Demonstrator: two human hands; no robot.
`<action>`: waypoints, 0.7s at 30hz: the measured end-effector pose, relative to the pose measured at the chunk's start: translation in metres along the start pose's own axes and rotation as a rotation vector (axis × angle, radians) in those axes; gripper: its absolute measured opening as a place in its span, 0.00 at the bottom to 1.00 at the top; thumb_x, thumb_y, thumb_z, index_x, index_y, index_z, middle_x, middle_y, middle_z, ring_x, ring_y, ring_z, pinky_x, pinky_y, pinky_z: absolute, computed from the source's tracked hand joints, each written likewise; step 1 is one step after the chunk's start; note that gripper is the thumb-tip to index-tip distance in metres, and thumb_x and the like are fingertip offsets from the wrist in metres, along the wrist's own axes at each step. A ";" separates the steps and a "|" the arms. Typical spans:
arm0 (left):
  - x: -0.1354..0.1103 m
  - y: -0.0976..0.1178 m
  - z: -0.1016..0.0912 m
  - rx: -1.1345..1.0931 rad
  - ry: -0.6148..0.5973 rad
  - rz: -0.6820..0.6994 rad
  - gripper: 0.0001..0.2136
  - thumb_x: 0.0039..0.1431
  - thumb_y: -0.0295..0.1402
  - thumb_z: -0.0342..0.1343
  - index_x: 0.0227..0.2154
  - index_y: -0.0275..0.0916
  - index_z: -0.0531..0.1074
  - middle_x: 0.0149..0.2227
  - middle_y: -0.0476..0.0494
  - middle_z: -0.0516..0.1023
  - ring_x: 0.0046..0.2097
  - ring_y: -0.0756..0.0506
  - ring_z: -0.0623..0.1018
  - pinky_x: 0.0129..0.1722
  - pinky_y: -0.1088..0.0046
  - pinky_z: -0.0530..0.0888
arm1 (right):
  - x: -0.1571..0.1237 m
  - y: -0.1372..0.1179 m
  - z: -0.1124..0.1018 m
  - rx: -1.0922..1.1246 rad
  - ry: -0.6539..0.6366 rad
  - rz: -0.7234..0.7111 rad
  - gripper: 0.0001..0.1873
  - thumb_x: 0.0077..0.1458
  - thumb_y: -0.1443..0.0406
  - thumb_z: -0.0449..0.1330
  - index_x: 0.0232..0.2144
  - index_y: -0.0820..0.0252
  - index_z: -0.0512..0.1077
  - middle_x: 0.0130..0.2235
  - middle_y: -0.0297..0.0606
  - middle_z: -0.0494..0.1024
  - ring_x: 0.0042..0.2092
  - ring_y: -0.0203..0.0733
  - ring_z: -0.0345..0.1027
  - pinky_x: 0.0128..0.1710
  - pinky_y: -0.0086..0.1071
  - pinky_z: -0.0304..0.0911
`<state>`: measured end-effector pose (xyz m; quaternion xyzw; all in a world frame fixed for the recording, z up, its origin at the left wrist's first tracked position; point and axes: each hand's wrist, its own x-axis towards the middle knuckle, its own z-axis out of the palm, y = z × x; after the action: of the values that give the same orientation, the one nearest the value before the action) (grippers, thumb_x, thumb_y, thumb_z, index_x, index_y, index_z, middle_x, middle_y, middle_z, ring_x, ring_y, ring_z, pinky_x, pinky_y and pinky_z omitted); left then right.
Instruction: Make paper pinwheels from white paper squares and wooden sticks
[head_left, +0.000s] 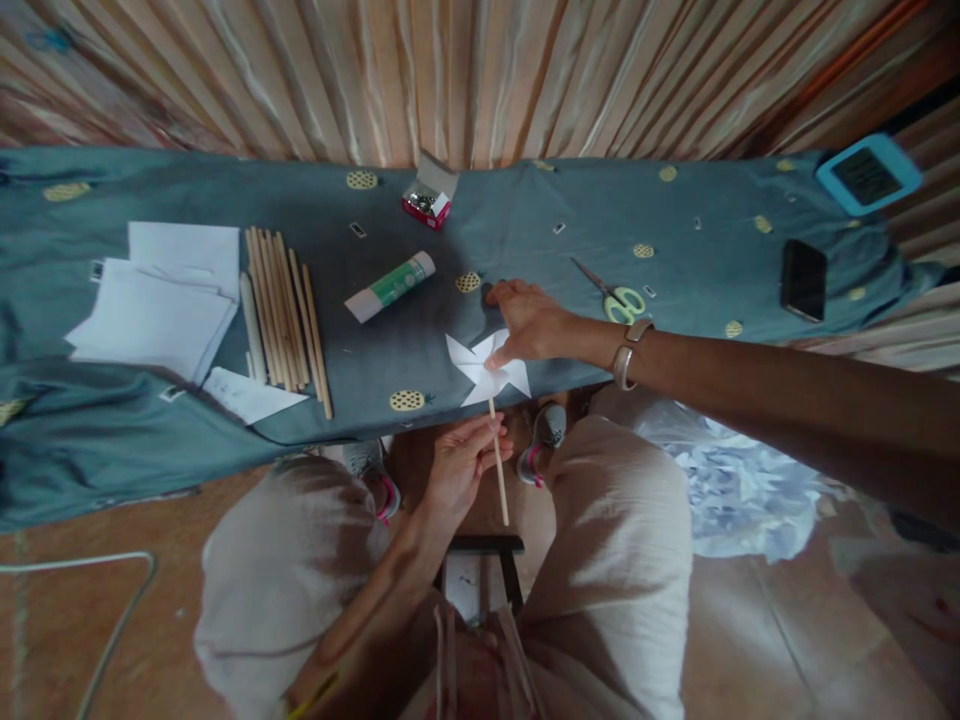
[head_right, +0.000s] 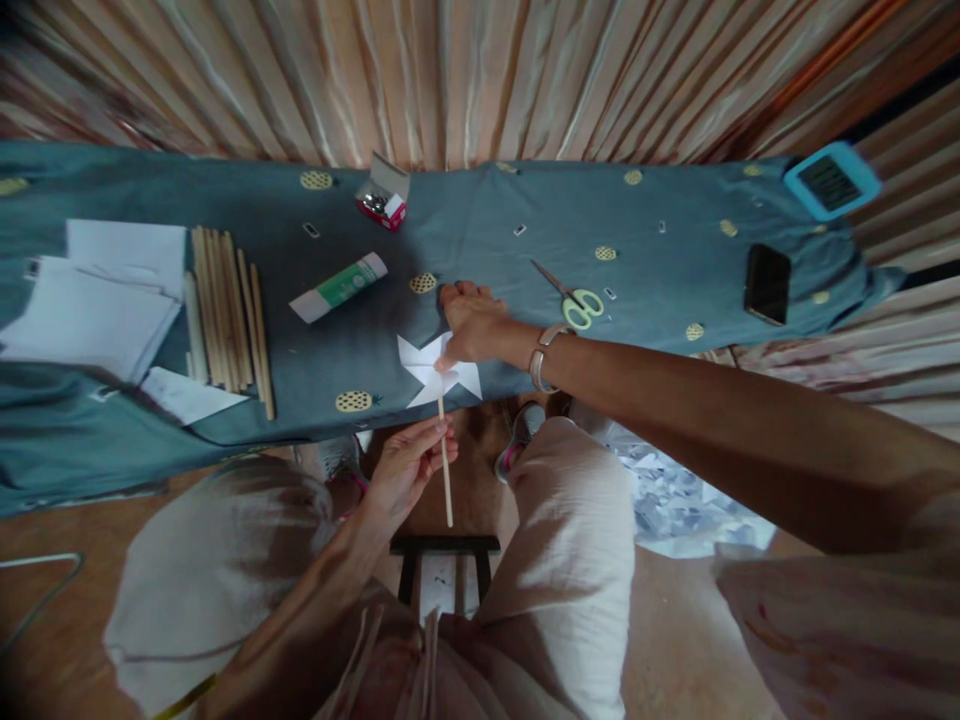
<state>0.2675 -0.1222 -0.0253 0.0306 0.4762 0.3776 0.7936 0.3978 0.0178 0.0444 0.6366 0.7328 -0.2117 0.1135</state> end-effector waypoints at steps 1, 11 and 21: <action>0.000 -0.001 0.000 -0.003 -0.003 0.002 0.10 0.39 0.27 0.71 0.27 0.31 0.80 0.24 0.46 0.79 0.23 0.52 0.77 0.27 0.76 0.76 | 0.000 0.000 0.000 0.000 0.002 0.003 0.46 0.33 0.60 0.75 0.55 0.63 0.64 0.58 0.52 0.65 0.58 0.63 0.61 0.56 0.52 0.62; 0.004 -0.007 0.001 -0.028 -0.025 0.022 0.13 0.35 0.31 0.72 0.27 0.32 0.79 0.24 0.47 0.78 0.24 0.51 0.77 0.28 0.74 0.75 | 0.001 -0.003 0.002 -0.019 0.031 0.030 0.44 0.32 0.60 0.75 0.53 0.56 0.66 0.56 0.48 0.68 0.57 0.62 0.63 0.53 0.52 0.65; 0.001 -0.006 0.003 -0.025 -0.034 0.026 0.11 0.40 0.30 0.71 0.28 0.33 0.79 0.25 0.48 0.78 0.24 0.51 0.77 0.29 0.74 0.74 | 0.008 0.010 0.014 0.099 0.114 -0.056 0.47 0.23 0.59 0.78 0.50 0.58 0.70 0.52 0.47 0.70 0.54 0.62 0.64 0.54 0.52 0.63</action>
<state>0.2735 -0.1250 -0.0276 0.0331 0.4572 0.3931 0.7971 0.4046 0.0199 0.0267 0.6316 0.7444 -0.2142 0.0340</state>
